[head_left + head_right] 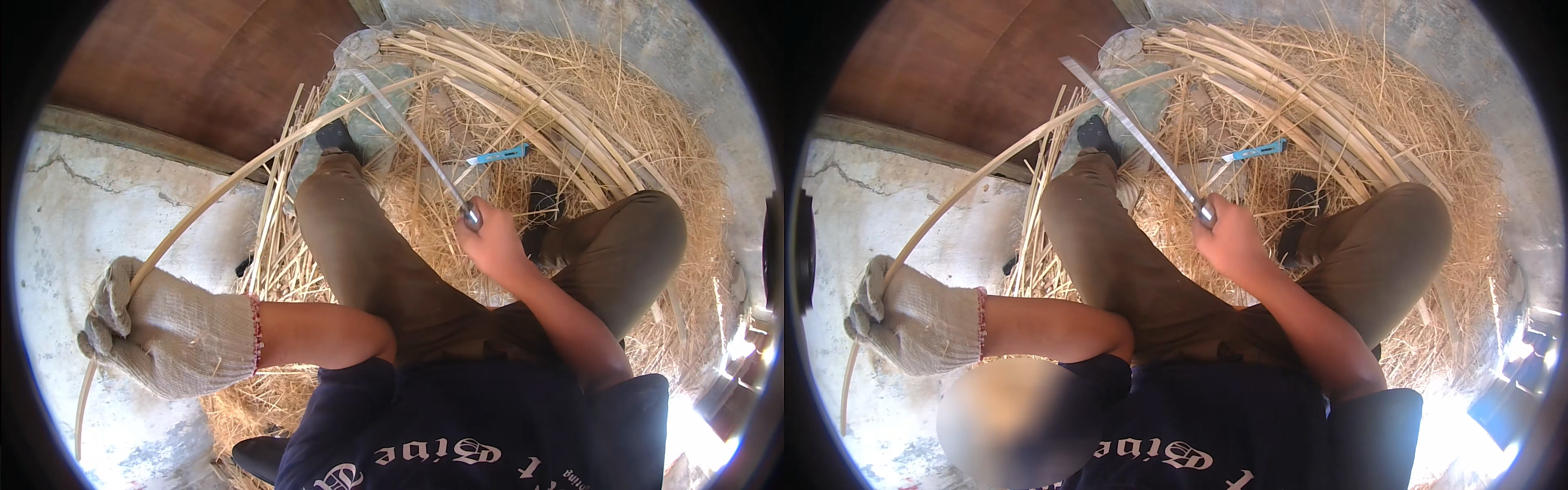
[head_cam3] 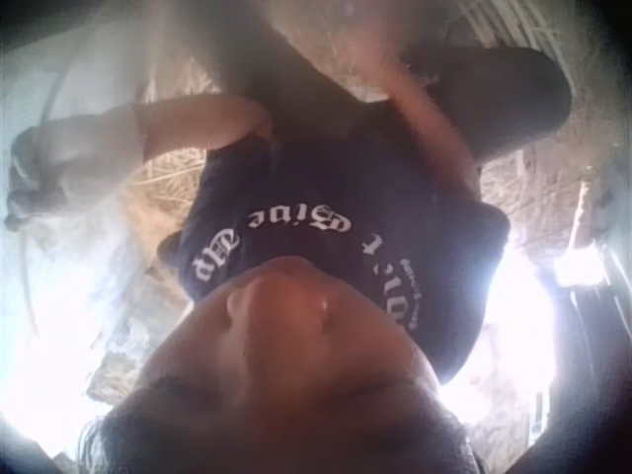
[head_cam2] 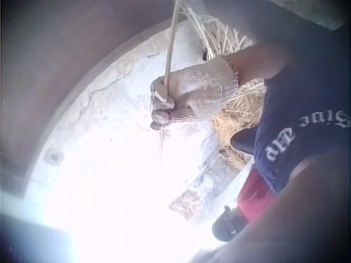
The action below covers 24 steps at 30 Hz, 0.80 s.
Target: The person sits on a concrete floor surrounded by straw and uses a large knife to split long bamboo strips into thinner slivers. They hold the bamboo with a gloved left hand and use the knife in their right hand to shave and split the material, discarding the resulting pieces onto the floor.
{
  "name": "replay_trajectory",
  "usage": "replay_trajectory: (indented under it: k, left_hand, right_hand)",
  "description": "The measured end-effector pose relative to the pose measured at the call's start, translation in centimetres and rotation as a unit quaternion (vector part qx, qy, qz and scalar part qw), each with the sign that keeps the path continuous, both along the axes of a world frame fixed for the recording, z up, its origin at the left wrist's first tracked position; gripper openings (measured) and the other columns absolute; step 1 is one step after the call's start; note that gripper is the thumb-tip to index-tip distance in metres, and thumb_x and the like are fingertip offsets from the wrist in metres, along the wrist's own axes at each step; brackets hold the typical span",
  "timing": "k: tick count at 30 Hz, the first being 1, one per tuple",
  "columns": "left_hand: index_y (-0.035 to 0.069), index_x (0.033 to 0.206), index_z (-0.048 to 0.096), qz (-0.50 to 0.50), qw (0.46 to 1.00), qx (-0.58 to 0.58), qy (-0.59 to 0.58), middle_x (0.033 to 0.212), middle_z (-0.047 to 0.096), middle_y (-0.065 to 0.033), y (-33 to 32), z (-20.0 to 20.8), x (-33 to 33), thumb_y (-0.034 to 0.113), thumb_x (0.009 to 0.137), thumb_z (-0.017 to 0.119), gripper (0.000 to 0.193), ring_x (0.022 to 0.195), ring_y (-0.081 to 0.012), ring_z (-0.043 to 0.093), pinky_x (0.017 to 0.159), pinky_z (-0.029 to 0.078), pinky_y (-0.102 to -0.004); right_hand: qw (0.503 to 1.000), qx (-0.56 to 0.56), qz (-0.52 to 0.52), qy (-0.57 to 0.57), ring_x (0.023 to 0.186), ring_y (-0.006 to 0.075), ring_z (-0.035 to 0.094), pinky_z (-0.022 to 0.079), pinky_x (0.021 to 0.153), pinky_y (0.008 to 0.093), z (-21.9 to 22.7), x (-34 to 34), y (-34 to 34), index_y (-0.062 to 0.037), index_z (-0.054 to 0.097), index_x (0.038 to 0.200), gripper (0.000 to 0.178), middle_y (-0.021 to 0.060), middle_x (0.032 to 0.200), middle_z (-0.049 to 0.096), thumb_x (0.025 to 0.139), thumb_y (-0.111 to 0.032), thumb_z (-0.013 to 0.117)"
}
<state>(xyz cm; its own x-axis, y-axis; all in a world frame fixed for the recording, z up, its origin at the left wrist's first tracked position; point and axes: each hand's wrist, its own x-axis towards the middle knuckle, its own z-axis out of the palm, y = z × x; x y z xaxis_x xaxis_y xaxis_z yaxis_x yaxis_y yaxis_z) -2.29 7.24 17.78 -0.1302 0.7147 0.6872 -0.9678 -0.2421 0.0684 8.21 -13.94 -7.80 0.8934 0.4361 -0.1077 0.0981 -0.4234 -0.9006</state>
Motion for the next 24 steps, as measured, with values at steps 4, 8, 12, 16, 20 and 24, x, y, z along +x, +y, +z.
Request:
replay_trajectory:
  k: [4,8,12,16,20,24]
  left_hand:
    - [0.007,0.095,0.058,-0.132,0.987,0.091,-0.002,0.073,0.058,-0.0054,2.7,0.0,-2.7,-0.001,0.098,0.055,0.008,0.061,-0.0148,0.058,0.07,0.05,-0.0333]
    - [0.003,0.102,0.061,-0.155,0.983,0.092,0.042,0.077,0.062,-0.0079,1.1,-1.0,-0.5,0.007,0.101,0.054,0.008,0.071,-0.0192,0.061,0.08,0.049,-0.0415]
    - [0.001,0.115,0.069,-0.185,0.971,0.091,0.121,0.092,0.07,-0.0081,2.2,-3.6,5.4,0.025,0.107,0.055,0.029,0.084,-0.0169,0.065,0.08,0.053,-0.0351]
    - [0.01,0.102,0.073,-0.167,0.966,0.02,0.198,0.078,0.065,0.0009,3.7,-7.1,11.2,0.037,0.103,0.063,0.029,0.074,-0.0121,0.061,0.083,0.054,-0.0378]
    - [0.013,0.098,0.069,-0.214,0.945,-0.082,0.233,0.08,0.056,0.0045,3.0,-10.4,14.6,0.05,0.097,0.069,0.037,0.083,-0.0165,0.053,0.101,0.037,-0.0501]
    - [0.007,0.112,0.063,-0.103,0.945,-0.055,0.307,0.095,0.055,-0.0031,1.9,-11.3,16.0,0.039,0.102,0.064,0.033,0.089,-0.021,0.053,0.103,0.045,-0.056]
  right_hand:
    - [0.964,0.009,-0.112,0.241,0.051,0.0162,0.049,0.043,0.051,0.0388,-0.7,1.8,-0.5,-0.0039,0.056,0.078,0.018,0.003,0.058,0.051,0.087,-0.014,0.068]
    - [0.824,0.181,-0.215,0.492,0.05,0.0152,0.046,0.042,0.051,0.0357,-2.5,2.9,-1.3,-0.0085,0.051,0.083,0.016,0.0003,0.064,0.045,0.085,-0.01,0.067]
    - [0.751,0.268,-0.247,0.551,0.051,0.014,0.04,0.04,0.051,0.034,-4.6,3.9,-2.7,-0.0135,0.044,0.08,0.024,-0.0015,0.065,0.04,0.085,-0.01,0.068]
    - [0.744,0.272,-0.258,0.553,0.051,0.0136,0.04,0.04,0.051,0.0343,-4.1,3.5,-2.4,-0.0149,0.043,0.079,0.026,-0.0017,0.065,0.04,0.086,-0.01,0.068]
    - [0.771,0.241,-0.198,0.555,0.05,0.0121,0.041,0.039,0.051,0.0334,-2.0,2.7,-1.6,-0.0154,0.044,0.079,0.027,-0.0026,0.064,0.041,0.086,-0.013,0.07]
    - [0.817,0.195,-0.149,0.521,0.047,0.0103,0.042,0.038,0.047,0.0321,0.5,1.2,-0.8,-0.0135,0.046,0.08,0.026,-0.0038,0.062,0.043,0.087,-0.014,0.071]
